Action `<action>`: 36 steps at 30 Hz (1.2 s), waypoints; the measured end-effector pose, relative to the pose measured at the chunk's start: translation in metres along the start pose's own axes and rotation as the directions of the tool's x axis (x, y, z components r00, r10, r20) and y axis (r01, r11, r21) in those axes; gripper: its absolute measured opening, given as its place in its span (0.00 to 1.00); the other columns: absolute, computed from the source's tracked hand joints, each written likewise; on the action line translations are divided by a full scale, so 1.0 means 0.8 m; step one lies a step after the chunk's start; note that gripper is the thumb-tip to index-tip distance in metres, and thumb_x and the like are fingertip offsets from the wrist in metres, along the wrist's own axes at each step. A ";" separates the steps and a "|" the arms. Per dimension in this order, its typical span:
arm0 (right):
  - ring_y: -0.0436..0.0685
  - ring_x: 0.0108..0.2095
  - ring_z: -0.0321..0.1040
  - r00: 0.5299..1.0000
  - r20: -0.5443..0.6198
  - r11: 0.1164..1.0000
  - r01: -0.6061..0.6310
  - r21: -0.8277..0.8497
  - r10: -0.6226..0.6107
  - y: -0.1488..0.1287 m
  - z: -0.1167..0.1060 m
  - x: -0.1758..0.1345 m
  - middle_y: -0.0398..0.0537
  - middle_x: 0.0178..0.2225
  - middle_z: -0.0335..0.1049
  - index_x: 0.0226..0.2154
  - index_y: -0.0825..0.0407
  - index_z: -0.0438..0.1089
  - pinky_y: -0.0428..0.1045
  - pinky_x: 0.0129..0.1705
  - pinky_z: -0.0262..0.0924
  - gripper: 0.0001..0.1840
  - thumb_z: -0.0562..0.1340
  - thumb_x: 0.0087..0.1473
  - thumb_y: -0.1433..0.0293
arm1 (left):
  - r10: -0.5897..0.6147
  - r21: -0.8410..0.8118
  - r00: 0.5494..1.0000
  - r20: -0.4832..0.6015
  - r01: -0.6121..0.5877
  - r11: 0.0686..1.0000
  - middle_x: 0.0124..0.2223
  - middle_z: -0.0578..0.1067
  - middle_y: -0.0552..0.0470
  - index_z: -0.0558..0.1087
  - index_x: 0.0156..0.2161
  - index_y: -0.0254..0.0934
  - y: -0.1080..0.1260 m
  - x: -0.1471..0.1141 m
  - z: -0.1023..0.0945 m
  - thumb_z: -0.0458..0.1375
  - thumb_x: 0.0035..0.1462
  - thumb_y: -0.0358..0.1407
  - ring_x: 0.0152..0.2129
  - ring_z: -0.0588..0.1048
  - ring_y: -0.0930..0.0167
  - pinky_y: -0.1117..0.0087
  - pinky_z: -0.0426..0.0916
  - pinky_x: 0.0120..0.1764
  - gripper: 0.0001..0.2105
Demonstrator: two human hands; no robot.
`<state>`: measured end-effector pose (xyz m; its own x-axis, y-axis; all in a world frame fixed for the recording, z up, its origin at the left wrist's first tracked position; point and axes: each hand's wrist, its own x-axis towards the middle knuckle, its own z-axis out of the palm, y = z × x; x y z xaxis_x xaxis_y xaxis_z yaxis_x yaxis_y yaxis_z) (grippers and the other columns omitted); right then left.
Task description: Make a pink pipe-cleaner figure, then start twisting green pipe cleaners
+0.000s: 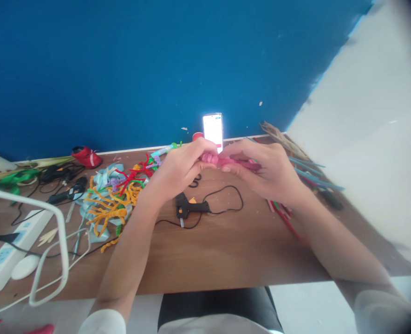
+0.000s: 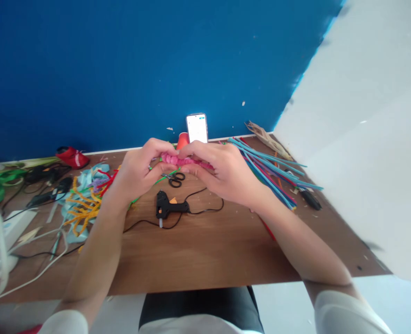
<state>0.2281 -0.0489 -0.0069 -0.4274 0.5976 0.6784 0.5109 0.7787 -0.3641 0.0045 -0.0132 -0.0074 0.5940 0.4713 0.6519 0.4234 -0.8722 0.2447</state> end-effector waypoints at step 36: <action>0.48 0.25 0.61 1.000 0.028 1.000 0.007 0.007 -0.008 0.003 -0.002 0.000 0.39 0.27 0.71 0.39 0.50 0.72 0.45 0.29 0.53 0.03 0.62 0.63 0.69 | -0.011 0.010 1.000 0.029 0.011 1.000 0.38 0.77 0.56 0.69 0.45 0.38 0.004 0.001 -0.001 0.57 0.59 0.22 0.32 0.75 0.76 0.76 0.69 0.37 0.12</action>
<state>0.2302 -0.0474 -0.0070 -0.4518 0.5967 0.6631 0.5028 0.7844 -0.3633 0.0059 -0.0159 -0.0050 0.6088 0.4843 0.6284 0.4362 -0.8659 0.2447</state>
